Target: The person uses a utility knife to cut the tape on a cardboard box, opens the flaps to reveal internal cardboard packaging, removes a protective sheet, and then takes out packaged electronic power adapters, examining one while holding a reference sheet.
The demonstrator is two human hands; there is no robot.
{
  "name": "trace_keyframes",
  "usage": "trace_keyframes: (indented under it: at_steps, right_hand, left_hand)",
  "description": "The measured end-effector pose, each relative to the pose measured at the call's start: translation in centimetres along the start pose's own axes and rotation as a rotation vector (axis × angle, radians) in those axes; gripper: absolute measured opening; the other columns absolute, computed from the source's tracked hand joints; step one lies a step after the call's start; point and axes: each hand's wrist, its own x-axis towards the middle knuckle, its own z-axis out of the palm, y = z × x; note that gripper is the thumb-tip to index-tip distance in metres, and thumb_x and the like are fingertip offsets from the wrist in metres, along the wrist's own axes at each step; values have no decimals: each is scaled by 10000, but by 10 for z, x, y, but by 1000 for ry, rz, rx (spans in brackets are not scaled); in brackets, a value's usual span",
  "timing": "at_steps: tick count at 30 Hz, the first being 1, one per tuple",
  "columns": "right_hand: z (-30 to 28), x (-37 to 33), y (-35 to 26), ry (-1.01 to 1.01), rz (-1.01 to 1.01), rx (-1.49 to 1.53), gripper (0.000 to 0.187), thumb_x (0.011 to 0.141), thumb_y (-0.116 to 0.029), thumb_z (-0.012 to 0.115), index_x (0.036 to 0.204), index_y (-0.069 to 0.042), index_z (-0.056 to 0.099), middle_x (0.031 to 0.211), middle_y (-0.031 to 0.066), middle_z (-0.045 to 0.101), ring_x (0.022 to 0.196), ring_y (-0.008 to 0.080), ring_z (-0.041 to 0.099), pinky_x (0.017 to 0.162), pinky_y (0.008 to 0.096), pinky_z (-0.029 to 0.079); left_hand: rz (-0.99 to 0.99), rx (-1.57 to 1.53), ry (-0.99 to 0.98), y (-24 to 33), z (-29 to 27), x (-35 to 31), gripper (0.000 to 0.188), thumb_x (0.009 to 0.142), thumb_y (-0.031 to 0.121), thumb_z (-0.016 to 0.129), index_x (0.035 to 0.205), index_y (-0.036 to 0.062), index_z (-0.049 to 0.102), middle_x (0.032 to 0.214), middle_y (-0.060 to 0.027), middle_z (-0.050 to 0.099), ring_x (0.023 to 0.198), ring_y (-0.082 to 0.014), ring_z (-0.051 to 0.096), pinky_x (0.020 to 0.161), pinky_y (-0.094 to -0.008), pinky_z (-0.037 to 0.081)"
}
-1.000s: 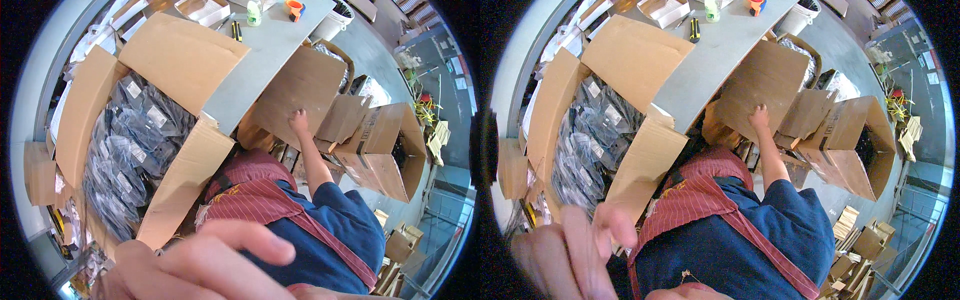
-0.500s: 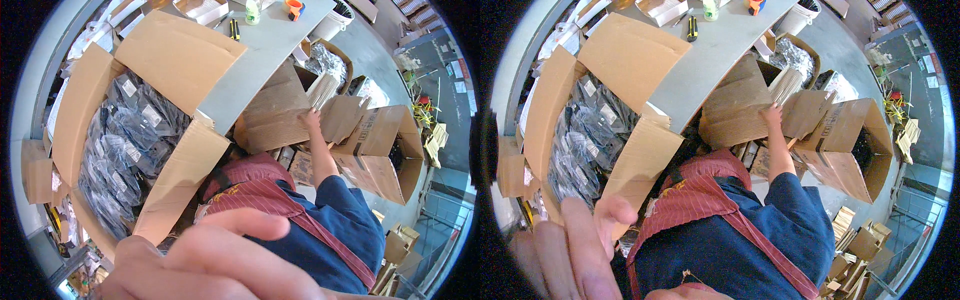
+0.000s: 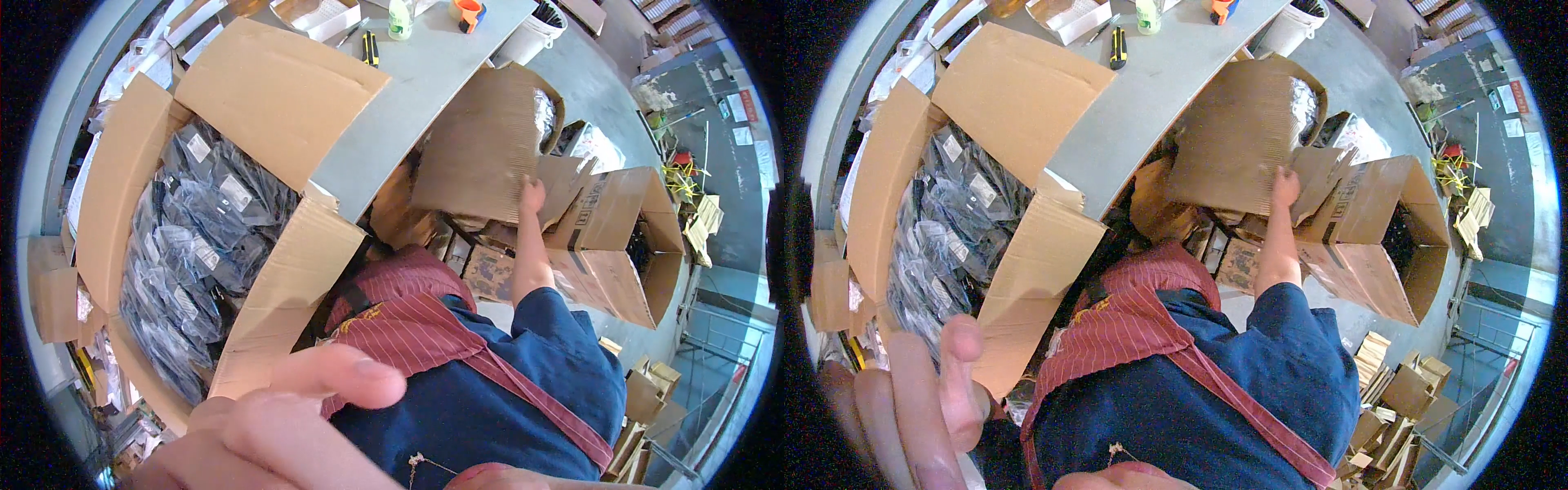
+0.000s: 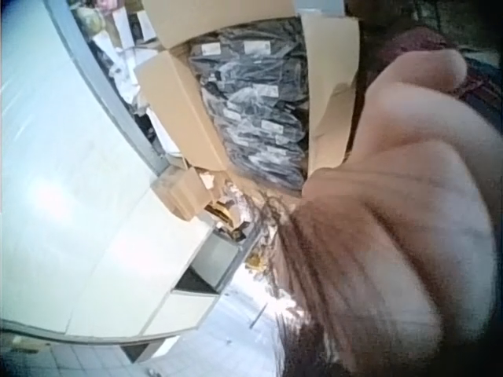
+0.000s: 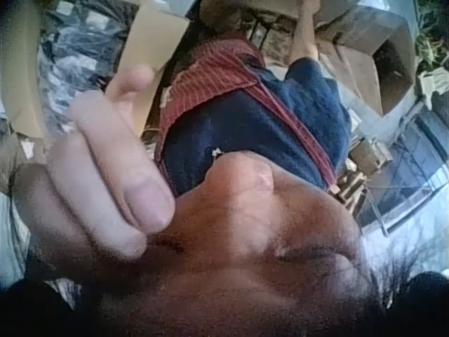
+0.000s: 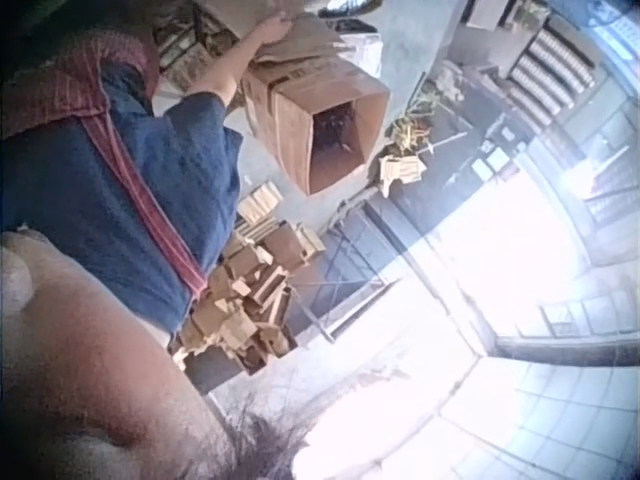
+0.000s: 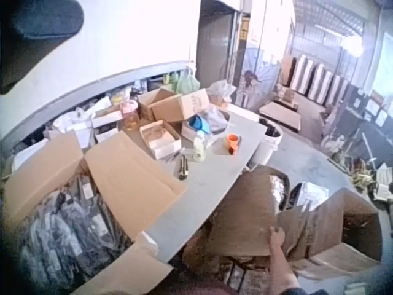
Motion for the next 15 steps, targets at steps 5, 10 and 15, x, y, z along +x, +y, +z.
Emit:
trace_keyframes:
  at_steps: [5,10,15]
  right_hand:
    - [-7,39,73,36,630,832,386,923,-250,633,1233,-20,606,1165,202,667,1050,373,658,784,527,569]
    - [13,5,96,-121,838,933,310,973,-188,558,1248,-52,512,1130,138,607,864,304,630,575,434,541]
    - [42,-41,77,-324,1032,882,277,969,-358,612,1022,-91,564,881,70,603,652,223,593,452,350,494]
  left_hand:
    - [-26,-17,-46,-2,4,3,200,993,123,583,793,128,583,781,45,634,797,-45,579,1126,-389,262]
    - [-45,12,-71,-10,3,5,169,988,137,590,820,120,582,779,35,626,777,-56,575,1075,-379,277]
    - [-68,63,-98,-28,5,11,143,983,152,596,846,111,582,777,25,617,757,-67,571,1024,-370,292]
